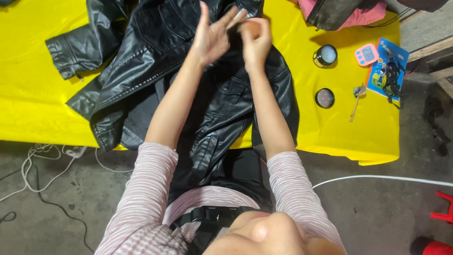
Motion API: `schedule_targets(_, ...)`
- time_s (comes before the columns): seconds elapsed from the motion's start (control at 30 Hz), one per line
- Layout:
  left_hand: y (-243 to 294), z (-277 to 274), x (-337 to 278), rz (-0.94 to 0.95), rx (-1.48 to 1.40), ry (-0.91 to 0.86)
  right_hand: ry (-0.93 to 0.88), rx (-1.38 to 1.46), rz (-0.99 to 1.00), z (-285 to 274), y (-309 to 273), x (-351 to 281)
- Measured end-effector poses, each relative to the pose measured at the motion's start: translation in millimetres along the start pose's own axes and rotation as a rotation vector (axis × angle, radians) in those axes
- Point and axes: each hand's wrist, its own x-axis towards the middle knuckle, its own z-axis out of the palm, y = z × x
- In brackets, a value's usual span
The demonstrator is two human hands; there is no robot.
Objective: Polishing a black leather jacket using a small sponge applicator to apply conditioner or polish.
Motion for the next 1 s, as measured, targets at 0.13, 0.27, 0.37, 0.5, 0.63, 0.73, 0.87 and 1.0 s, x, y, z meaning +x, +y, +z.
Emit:
schedule_targets(0.13, 27, -4, -13, 0.155, 0.539, 0.01, 0.1, 0.738, 0.618, -30, 62, 12)
schedule_targets(0.27, 37, 4, -21, 0.048, 1.542, -0.084, -0.07, 0.779, 0.616, -40, 60, 19)
schedule_targets(0.37, 9, -35, 17, 0.104, 1.8, -0.121, -0.161, 0.834, 0.583, -29, 61, 27)
schedule_targets(0.5, -4, -19, 40, 0.091, 1.428, 0.108, -0.212, 0.718, 0.619, -19, 56, 50)
schedule_targets(0.63, -1, -4, 39, -0.196, 0.521, 0.373, -0.16, 0.682, 0.528, -46, 57, 63)
schedule_targets(0.73, 3, -10, 29, -0.188, 0.077, 0.096, -0.146, 0.407, 0.227, -65, 23, 52)
schedule_targets(0.87, -3, 1, 22, -0.239, -0.061, -0.01, -0.226, 0.061, -0.06, -61, -20, 41)
schedule_targets(1.0, -7, 2, 23, -0.19, -0.052, -0.026, -0.139, -0.114, -0.125, -42, -38, 19)
